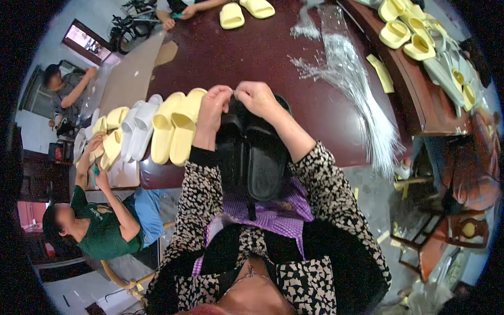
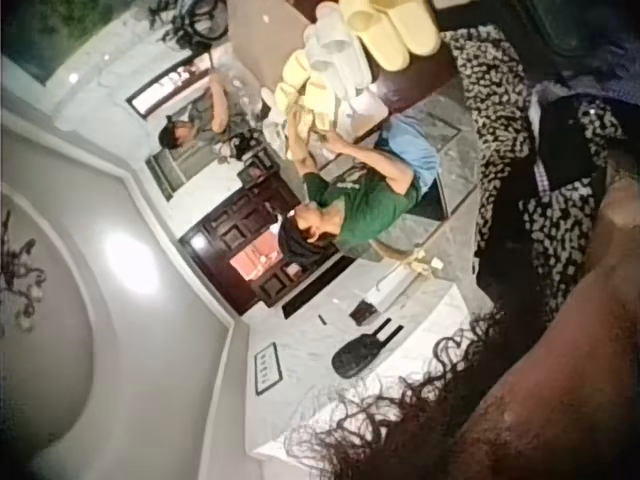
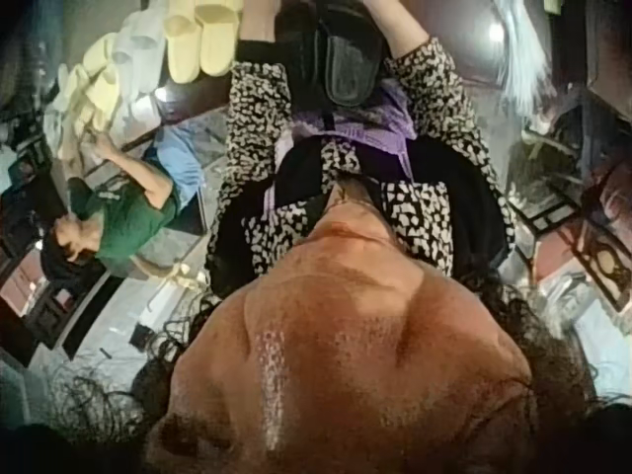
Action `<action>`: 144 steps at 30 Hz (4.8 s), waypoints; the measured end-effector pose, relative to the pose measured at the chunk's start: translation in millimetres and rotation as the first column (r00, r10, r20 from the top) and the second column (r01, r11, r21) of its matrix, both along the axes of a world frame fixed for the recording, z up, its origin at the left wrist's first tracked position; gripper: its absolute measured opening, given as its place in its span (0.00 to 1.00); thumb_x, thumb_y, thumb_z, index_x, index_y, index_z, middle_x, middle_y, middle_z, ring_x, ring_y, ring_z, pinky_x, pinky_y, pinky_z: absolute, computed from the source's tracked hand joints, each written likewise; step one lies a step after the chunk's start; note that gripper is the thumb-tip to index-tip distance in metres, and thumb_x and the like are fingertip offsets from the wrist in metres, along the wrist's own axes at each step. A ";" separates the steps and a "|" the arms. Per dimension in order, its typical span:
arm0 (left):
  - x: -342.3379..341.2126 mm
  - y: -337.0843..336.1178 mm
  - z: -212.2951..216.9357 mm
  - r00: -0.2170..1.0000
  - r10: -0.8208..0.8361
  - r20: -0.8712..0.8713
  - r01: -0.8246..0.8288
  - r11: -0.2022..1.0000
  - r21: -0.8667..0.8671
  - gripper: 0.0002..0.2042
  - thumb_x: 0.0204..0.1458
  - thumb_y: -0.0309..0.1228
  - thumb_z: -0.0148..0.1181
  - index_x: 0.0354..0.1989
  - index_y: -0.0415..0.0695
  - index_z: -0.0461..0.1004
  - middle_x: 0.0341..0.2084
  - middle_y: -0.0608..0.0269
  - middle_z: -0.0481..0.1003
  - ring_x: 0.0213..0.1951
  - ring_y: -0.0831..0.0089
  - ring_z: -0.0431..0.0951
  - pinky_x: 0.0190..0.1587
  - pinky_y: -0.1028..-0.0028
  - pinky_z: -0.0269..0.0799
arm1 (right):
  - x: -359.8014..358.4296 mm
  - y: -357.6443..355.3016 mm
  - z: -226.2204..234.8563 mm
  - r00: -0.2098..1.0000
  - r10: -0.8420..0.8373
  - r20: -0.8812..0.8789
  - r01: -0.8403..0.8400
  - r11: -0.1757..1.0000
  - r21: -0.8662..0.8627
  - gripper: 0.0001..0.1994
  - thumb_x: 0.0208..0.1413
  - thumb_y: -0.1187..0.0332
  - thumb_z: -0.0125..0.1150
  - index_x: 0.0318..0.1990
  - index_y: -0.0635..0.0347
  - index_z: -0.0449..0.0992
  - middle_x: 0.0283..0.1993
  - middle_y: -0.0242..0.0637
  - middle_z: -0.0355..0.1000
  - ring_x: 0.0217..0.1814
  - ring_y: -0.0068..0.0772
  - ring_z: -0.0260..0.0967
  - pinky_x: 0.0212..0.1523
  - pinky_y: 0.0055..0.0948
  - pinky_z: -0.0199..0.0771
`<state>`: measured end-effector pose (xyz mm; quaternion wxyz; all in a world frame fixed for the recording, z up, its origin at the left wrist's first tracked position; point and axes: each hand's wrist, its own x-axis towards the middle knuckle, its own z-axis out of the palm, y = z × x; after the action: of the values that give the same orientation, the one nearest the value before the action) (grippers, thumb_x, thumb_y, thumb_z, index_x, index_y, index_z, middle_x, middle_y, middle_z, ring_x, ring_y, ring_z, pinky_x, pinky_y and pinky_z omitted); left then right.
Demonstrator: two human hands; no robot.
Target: The person secures pairs of slippers together by picking up plastic fasteners from the table and threading them through the slippers by hand.
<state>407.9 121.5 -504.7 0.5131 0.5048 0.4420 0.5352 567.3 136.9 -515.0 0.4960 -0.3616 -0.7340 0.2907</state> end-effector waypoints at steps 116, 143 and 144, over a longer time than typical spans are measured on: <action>93.5 22.7 40.3 0.581 0.422 -0.695 0.379 0.616 0.691 0.09 0.50 0.27 0.56 0.38 0.37 0.73 0.34 0.51 0.72 0.38 0.57 0.73 0.42 0.62 0.67 | 127.3 34.4 16.1 0.751 -0.511 0.419 0.196 0.778 0.598 0.02 0.45 0.70 0.62 0.27 0.51 0.76 0.28 0.28 0.72 0.36 0.31 0.67 0.41 0.31 0.64; 96.6 59.3 18.1 0.420 0.498 -0.758 0.424 0.631 0.650 0.01 0.45 0.21 0.50 0.27 0.40 0.68 0.28 0.53 0.70 0.35 0.55 0.71 0.38 0.60 0.66 | 171.3 41.2 -30.4 0.630 -0.560 0.539 0.333 0.821 0.463 0.02 0.47 0.69 0.59 0.30 0.50 0.76 0.34 0.29 0.72 0.43 0.35 0.66 0.44 0.33 0.61; 90.9 59.4 21.8 0.406 0.514 -0.756 0.408 0.639 0.653 0.01 0.46 0.21 0.50 0.27 0.39 0.68 0.28 0.52 0.70 0.35 0.54 0.70 0.39 0.60 0.66 | 176.7 41.9 -34.2 0.606 -0.575 0.550 0.375 0.816 0.440 0.03 0.47 0.69 0.59 0.31 0.50 0.76 0.35 0.30 0.72 0.44 0.36 0.66 0.45 0.34 0.61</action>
<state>498.8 180.9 -482.9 -0.1026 0.8575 0.3907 0.3188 744.0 178.7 -549.2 0.3085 -0.5495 -0.7690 -0.1074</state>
